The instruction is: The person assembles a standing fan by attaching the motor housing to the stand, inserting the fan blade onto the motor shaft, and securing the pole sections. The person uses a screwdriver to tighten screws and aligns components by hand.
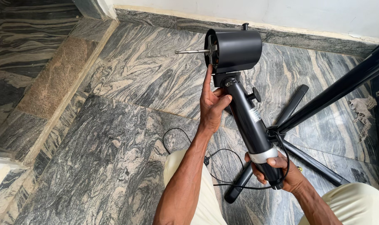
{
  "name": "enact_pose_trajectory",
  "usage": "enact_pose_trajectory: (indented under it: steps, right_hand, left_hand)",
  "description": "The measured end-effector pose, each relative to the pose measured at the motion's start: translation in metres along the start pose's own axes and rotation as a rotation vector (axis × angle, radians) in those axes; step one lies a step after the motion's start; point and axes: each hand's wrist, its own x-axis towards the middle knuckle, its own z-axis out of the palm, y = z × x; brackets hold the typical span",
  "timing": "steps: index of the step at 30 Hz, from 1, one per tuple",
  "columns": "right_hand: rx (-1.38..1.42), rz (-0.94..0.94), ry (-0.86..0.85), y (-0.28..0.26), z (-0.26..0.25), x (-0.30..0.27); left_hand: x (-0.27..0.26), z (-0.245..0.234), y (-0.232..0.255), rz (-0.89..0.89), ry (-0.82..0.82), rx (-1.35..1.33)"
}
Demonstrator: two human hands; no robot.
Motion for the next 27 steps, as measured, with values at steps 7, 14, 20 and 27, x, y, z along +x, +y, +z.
enact_pose_trajectory:
  steps: [7, 14, 20, 27]
  right_hand:
    - [-0.036, 0.000, 0.030, 0.000, 0.002, 0.000]
    - [-0.112, -0.013, 0.058, -0.004, 0.010, 0.000]
    - [-0.248, -0.037, 0.201, -0.006, 0.018, -0.002]
    - [-0.800, -0.109, 0.494, 0.005, 0.014, 0.001]
  left_hand:
    - [0.000, 0.004, -0.004, -0.023, 0.057, -0.052]
    - [-0.003, 0.004, -0.003, -0.030, 0.050, -0.060]
    - [-0.001, 0.004, 0.002, -0.135, 0.035, 0.061]
    - [0.002, -0.008, -0.020, -0.294, -0.005, 0.160]
